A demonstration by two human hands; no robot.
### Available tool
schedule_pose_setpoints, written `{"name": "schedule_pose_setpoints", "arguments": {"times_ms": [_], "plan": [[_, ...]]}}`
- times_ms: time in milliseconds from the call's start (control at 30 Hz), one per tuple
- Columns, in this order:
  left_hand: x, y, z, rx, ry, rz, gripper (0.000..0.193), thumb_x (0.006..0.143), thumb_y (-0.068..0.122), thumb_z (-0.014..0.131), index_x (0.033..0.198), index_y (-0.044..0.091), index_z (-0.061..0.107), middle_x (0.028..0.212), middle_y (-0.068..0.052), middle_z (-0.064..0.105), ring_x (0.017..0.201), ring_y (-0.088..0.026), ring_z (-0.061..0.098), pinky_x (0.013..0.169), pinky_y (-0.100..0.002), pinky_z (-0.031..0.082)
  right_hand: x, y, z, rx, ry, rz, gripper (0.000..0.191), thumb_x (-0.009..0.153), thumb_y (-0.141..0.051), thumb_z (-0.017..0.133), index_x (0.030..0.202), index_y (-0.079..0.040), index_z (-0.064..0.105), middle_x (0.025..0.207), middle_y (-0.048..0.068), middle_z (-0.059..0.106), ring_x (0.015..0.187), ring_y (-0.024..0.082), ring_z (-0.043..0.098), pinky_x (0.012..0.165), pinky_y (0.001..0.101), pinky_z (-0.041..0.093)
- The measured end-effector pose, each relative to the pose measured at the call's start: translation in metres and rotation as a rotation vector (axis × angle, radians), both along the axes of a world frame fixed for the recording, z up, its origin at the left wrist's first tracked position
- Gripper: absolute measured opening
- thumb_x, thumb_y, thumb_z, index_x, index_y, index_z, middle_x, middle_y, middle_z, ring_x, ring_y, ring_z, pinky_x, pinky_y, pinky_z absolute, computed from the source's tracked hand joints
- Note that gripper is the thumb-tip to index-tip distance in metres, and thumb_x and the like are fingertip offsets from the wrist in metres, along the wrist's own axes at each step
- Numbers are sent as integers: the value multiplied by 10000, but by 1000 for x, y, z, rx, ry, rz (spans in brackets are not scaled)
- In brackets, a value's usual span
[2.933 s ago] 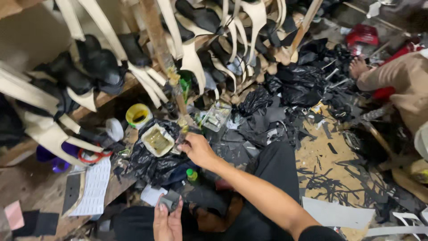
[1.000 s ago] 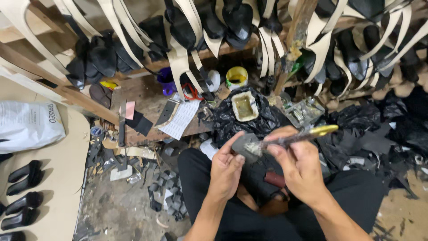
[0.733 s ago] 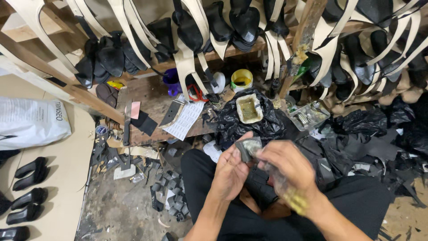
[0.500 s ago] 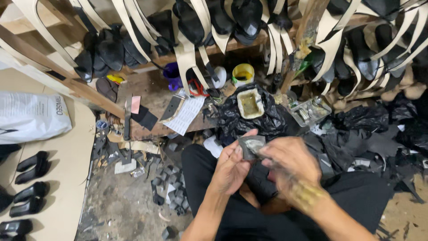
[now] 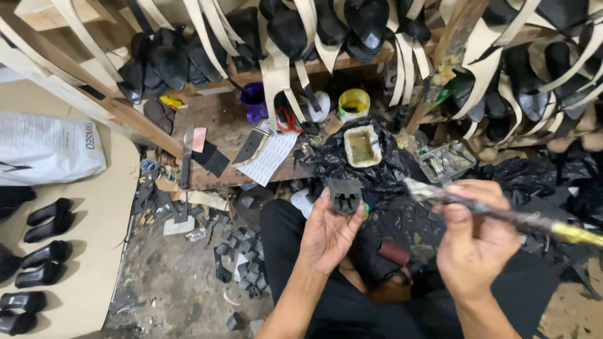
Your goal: The person sits on the floor and applies glue to small black shoe heel pieces using a brush, then trims excess material with scissors. They repeat this process on several heel pieces, placing finished pieces on a nearby shelf.
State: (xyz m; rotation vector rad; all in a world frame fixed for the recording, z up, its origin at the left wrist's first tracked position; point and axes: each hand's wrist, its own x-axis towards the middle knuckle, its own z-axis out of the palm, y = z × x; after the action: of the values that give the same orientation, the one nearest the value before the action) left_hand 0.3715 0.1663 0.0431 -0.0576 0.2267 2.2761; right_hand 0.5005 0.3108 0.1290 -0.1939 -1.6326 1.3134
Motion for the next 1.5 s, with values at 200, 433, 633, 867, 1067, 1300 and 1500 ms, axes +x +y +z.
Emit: {"name": "schedule_pose_setpoints", "arguments": {"times_ms": [200,433,633,867,1067,1300,1500], "plan": [[-1,1,-7,-42,-40,41,230,1029,246,632,1183,78,611,1199,-104,698,1142,-250,664,1027,-408,558,-4,-4,-29,-130,-34,-8,202,1059,-38,667,1248,32,650,968,79,659,754,96,625,719,227,520],[-4,-11,-13,-66,36,152,182,1007,164,668,1130,47,603,1201,-119,679,1189,-270,636,1139,-486,496,-26,1,-33,-106,-119,0,173,1026,-23,683,1192,22,696,1124,33,589,853,86,602,753,223,509],[-10,-31,-20,-135,96,232,278,964,146,672,1177,-27,629,1280,-124,667,1244,-249,622,1189,-471,429,-51,3,-54,-2,-262,-67,212,999,-28,733,1209,1,738,1051,27,566,830,95,530,702,235,432],[-9,-66,-24,-255,267,305,501,981,175,671,1395,-49,500,1313,-133,635,1217,-238,624,1133,-453,458,-141,62,-118,849,-666,-345,153,901,-109,724,1034,-40,756,944,154,607,879,364,642,713,465,509],[-6,-90,-36,-295,212,334,573,968,200,668,1439,-57,470,1306,-131,642,1188,-234,634,1097,-437,498,-197,85,-157,994,-805,-277,111,820,-41,648,919,-34,699,961,183,634,930,379,669,802,486,536],[-26,-115,-52,-336,178,414,549,963,163,668,1430,-56,482,1298,-147,648,1205,-250,634,1100,-427,492,-192,12,-134,756,-625,-130,170,850,-61,678,1011,-28,725,949,175,683,863,395,661,730,490,542],[-45,-128,-56,-356,155,491,543,950,157,671,1404,-63,469,1286,-151,656,1173,-248,657,1070,-430,516,-213,-60,-130,596,-711,228,155,830,-89,737,980,-48,740,882,144,678,781,348,674,699,445,541]]}}
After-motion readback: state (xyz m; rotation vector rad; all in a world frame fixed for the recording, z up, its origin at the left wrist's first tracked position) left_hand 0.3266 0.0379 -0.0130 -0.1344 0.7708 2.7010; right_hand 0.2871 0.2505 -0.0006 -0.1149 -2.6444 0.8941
